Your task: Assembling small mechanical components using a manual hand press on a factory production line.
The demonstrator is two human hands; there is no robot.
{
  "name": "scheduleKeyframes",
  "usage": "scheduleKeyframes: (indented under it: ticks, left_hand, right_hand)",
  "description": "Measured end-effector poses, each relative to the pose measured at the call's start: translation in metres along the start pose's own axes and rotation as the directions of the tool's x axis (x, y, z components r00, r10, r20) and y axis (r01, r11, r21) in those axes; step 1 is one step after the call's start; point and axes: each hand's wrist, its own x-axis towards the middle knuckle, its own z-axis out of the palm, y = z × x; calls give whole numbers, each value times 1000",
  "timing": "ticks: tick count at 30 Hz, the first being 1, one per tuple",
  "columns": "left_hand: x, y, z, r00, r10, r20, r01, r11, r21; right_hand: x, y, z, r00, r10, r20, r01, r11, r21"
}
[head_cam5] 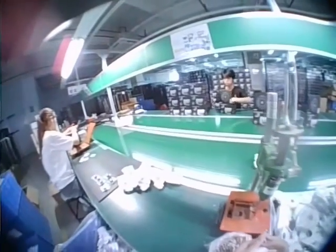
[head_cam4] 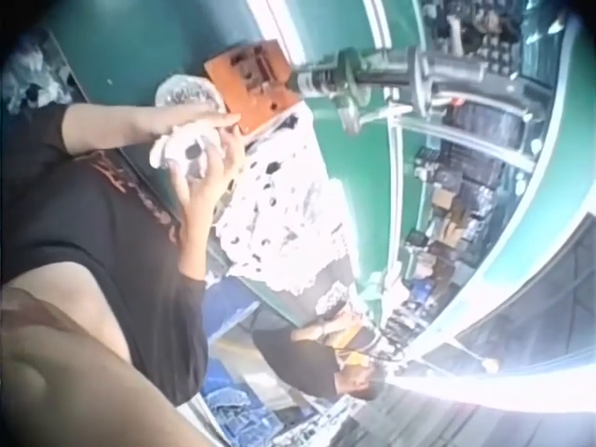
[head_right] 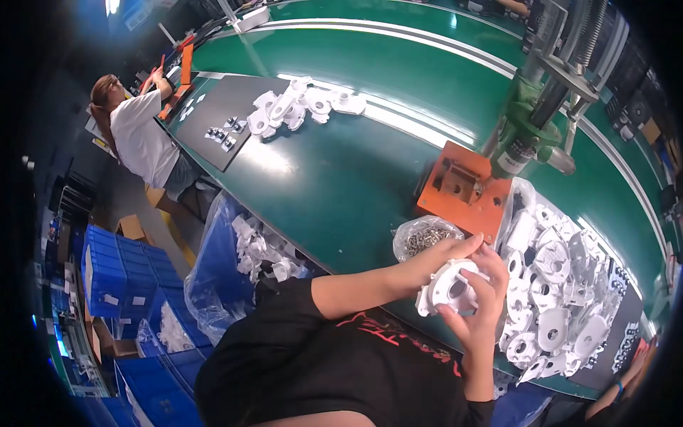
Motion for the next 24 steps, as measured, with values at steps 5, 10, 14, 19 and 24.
scheduleKeyframes:
  ticks: [5, 10, 14, 19, 24]
  left_hand:
    - [0, -9, 2, 999, -32, -11, 30, 989, -146]
    - [5, -10, 14, 987, 152, 58, -126, 937, -326]
    - [-1, -13, 24, 883, 463, 80, -458, 886, -74]
    - [4, -14, 15, 778, 628, 35, -592, 713, 375]
    - [0, 24, 0, 760, 650, -11, -476, 568, 671]
  right_hand:
    - [-2, 3, 2, 989, 106, -106, -89, 984, 151]
    - [-6, 16, 3, 757, 562, -335, -226, 706, 671]
    - [-7, 34, 2, 795, 528, -298, -149, 647, 748]
    - [18, 12, 19, 875, 305, -376, -154, 911, 382]
    - [19, 10, 6, 961, 151, -231, -121, 983, 139]
